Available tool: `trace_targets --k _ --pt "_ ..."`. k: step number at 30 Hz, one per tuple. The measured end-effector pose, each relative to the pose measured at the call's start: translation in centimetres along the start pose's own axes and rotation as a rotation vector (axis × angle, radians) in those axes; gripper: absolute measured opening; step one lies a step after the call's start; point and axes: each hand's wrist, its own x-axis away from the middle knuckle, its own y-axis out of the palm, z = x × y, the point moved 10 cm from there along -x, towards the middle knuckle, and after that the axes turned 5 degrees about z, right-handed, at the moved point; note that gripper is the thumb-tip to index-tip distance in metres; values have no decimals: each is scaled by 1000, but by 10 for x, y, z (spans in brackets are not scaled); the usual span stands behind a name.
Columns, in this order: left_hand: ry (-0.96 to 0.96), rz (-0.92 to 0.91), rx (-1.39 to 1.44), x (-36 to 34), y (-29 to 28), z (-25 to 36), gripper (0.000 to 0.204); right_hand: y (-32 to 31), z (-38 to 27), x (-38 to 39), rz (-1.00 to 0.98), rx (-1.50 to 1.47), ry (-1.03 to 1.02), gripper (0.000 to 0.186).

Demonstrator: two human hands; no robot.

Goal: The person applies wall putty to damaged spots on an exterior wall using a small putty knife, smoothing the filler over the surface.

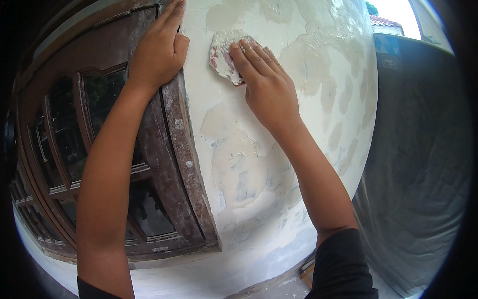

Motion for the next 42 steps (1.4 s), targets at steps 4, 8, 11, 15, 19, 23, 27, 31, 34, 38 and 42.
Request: trace_targets --k 4,8,11,15,19,23,27,31,34,38,42 --pt "7 6 15 -2 1 4 64 -26 3 1 73 25 -9 48" --pt "7 7 18 -7 5 10 63 -14 30 -48 165 47 24 49" --pt "34 3 7 -7 5 10 63 9 18 -40 47 -39 29 51" --pt "9 0 22 -2 0 5 63 -10 -22 20 -40 -28 -10 46" --pt "1 2 21 -2 0 3 63 -25 -10 -10 86 -31 -6 46" --pt "7 5 63 -9 0 12 62 -4 21 -68 194 10 -26 48" --pt "8 12 81 -4 -1 3 61 4 -10 -24 79 -55 -26 46" --pt "16 23 96 -1 0 3 61 -18 -18 8 30 -21 -42 42" --pt "8 15 107 -4 1 8 61 -28 0 -29 161 18 -62 43" --pt "18 39 80 -7 4 1 62 -3 16 -62 149 15 -63 43" --pt "-14 11 71 -2 -4 -2 62 -5 -20 6 -22 -101 -3 46"
